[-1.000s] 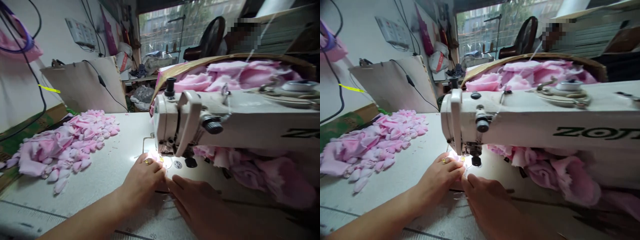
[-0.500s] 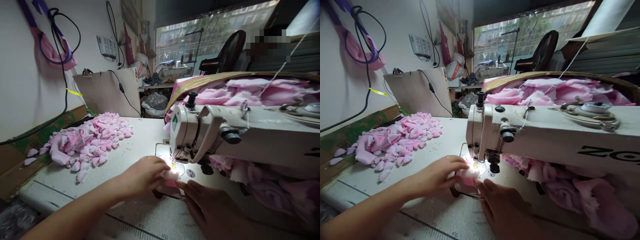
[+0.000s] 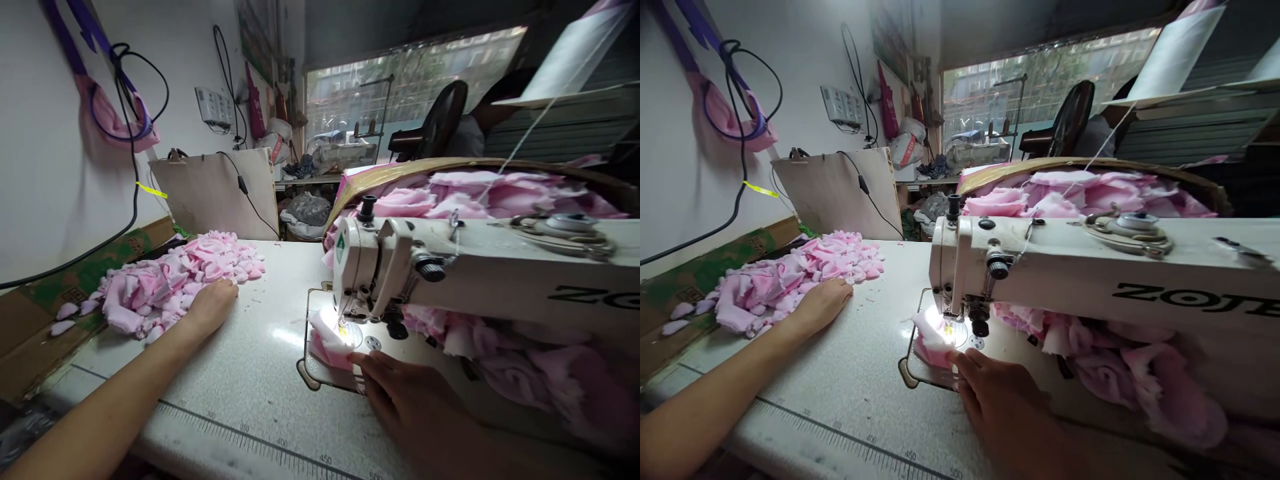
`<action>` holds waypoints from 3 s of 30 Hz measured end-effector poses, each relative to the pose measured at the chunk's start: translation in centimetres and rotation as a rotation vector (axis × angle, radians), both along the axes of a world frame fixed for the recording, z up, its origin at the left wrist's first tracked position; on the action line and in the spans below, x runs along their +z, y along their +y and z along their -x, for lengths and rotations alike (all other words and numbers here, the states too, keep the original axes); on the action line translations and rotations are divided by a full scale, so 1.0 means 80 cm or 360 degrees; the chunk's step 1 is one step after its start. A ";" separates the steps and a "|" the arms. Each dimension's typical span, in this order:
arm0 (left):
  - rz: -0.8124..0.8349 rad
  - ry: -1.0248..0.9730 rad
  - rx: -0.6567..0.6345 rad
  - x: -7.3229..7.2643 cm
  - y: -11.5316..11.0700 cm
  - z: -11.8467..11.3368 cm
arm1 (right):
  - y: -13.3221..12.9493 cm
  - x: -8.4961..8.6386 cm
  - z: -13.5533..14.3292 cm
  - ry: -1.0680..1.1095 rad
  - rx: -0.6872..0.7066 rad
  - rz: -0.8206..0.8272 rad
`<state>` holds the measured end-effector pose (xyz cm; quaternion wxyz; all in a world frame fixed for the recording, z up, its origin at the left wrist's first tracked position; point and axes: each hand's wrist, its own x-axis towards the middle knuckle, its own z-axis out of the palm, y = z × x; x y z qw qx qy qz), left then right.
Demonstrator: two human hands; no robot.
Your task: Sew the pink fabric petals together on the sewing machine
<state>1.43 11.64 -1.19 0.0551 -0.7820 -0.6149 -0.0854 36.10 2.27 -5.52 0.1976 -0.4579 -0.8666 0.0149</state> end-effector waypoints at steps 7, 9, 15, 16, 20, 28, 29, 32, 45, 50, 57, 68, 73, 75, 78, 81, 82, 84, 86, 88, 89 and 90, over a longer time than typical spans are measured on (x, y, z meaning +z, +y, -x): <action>0.0167 -0.0734 -0.0227 0.034 -0.061 -0.073 | -0.012 0.023 0.005 0.0218 0.0033 0.0030; 0.0301 -0.1109 -0.0357 0.036 -0.083 -0.102 | -0.013 0.040 0.012 0.0414 0.0021 0.0256; -0.0041 -0.1052 -0.0921 0.018 -0.111 -0.171 | -0.017 0.063 0.023 0.1037 0.0056 0.0745; -0.0102 -0.1015 -0.0973 0.016 -0.111 -0.177 | -0.017 0.063 0.022 0.1105 0.0036 0.0860; -0.0090 -0.1041 -0.1090 0.009 -0.107 -0.190 | -0.016 0.062 0.015 0.1372 -0.0004 0.1165; 0.0074 -0.1212 -0.1094 -0.006 -0.104 -0.186 | -0.008 0.055 0.013 0.1365 -0.0101 0.1123; 0.0108 -0.1260 -0.1044 -0.006 -0.102 -0.185 | -0.008 0.054 0.014 0.1358 -0.0110 0.1144; 0.0411 -0.1505 -0.0925 -0.003 -0.099 -0.182 | -0.007 0.051 0.016 0.1348 -0.0137 0.1207; 0.1292 -0.1876 -0.0512 -0.002 -0.095 -0.184 | -0.009 0.057 0.017 0.1031 -0.0210 0.1002; 0.1320 -0.1856 -0.0390 -0.002 -0.095 -0.184 | -0.011 0.052 0.019 0.1036 -0.0217 0.0952; 0.1460 -0.1906 -0.0510 -0.002 -0.095 -0.182 | -0.010 0.052 0.016 0.0851 -0.0187 0.0777; 0.1368 -0.2022 -0.0334 -0.018 -0.083 -0.173 | -0.011 0.046 0.008 0.0685 -0.0040 0.0472; 0.1350 -0.2054 -0.0319 -0.018 -0.085 -0.173 | -0.007 0.044 0.009 0.0734 -0.0239 0.0533; 0.1332 -0.2035 -0.0305 -0.016 -0.086 -0.174 | -0.007 0.045 0.009 0.0747 -0.0281 0.0540; 0.1300 -0.1993 -0.0300 -0.011 -0.088 -0.174 | -0.007 0.046 0.009 0.0750 -0.0308 0.0514; 0.1256 -0.1914 -0.0294 -0.008 -0.089 -0.175 | -0.007 0.046 0.008 0.0724 -0.0316 0.0515; 0.1251 -0.1900 -0.0292 -0.008 -0.089 -0.176 | -0.007 0.045 0.008 0.0722 -0.0312 0.0519; 0.1254 -0.1912 -0.0294 -0.009 -0.088 -0.176 | -0.007 0.045 0.007 0.0729 -0.0301 0.0526; 0.1248 -0.1943 -0.0309 -0.011 -0.087 -0.175 | -0.007 0.044 0.008 0.0737 -0.0291 0.0515; 0.1232 -0.1951 -0.0332 -0.013 -0.087 -0.174 | -0.007 0.043 0.008 0.0725 -0.0290 0.0497; 0.1226 -0.1944 -0.0339 -0.014 -0.087 -0.174 | -0.007 0.043 0.009 0.0718 -0.0291 0.0489; 0.1222 -0.1932 -0.0344 -0.014 -0.088 -0.174 | -0.007 0.043 0.009 0.0714 -0.0291 0.0482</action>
